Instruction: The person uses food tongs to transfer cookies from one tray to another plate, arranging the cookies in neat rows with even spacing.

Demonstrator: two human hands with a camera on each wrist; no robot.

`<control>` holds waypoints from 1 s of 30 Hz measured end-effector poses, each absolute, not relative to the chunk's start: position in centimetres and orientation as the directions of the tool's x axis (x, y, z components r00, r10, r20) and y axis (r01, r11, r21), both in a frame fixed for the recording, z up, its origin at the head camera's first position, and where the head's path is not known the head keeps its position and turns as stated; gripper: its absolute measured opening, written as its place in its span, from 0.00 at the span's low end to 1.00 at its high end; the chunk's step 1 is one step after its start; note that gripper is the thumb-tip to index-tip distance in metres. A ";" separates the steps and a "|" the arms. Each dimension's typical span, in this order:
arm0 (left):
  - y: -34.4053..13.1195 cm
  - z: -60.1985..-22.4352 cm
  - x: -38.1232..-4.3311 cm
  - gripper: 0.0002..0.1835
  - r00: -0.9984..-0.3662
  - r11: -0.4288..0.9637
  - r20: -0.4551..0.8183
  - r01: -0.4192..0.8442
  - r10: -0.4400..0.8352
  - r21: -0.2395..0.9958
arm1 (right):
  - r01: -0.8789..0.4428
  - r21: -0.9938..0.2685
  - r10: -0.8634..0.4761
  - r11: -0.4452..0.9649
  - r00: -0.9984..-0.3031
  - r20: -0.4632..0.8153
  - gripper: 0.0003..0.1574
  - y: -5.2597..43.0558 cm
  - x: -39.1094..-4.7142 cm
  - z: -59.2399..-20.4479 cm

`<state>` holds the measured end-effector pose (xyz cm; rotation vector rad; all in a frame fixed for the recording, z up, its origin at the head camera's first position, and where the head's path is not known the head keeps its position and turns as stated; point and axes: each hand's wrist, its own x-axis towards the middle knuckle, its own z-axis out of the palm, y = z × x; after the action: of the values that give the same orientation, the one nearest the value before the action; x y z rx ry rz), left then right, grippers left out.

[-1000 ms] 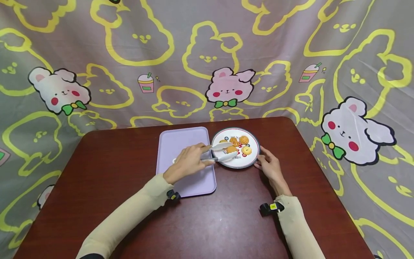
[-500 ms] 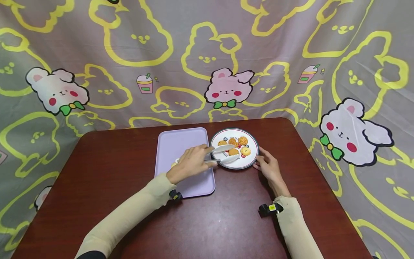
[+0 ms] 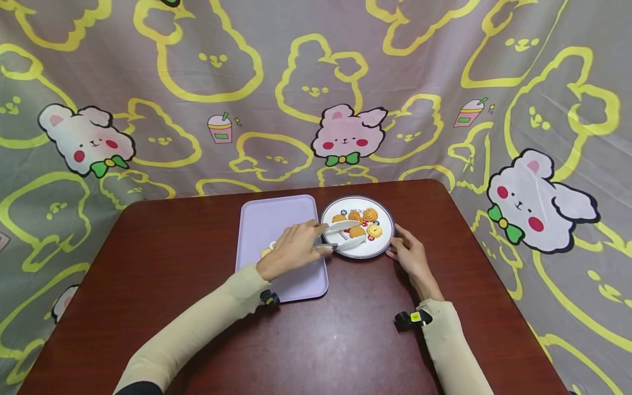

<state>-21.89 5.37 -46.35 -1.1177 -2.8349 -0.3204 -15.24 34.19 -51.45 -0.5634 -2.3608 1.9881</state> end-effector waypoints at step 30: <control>2.3 -46.0 -21.7 0.38 -0.761 0.726 0.234 0.648 0.605 0.231 | 0.261 -0.958 0.263 0.121 -0.939 -0.223 0.37 34.3 -15.1 -51.4</control>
<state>-21.74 2.28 -45.96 -1.0171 -2.7848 -0.4536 -15.14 34.27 -51.45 -0.5495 -2.3514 2.0083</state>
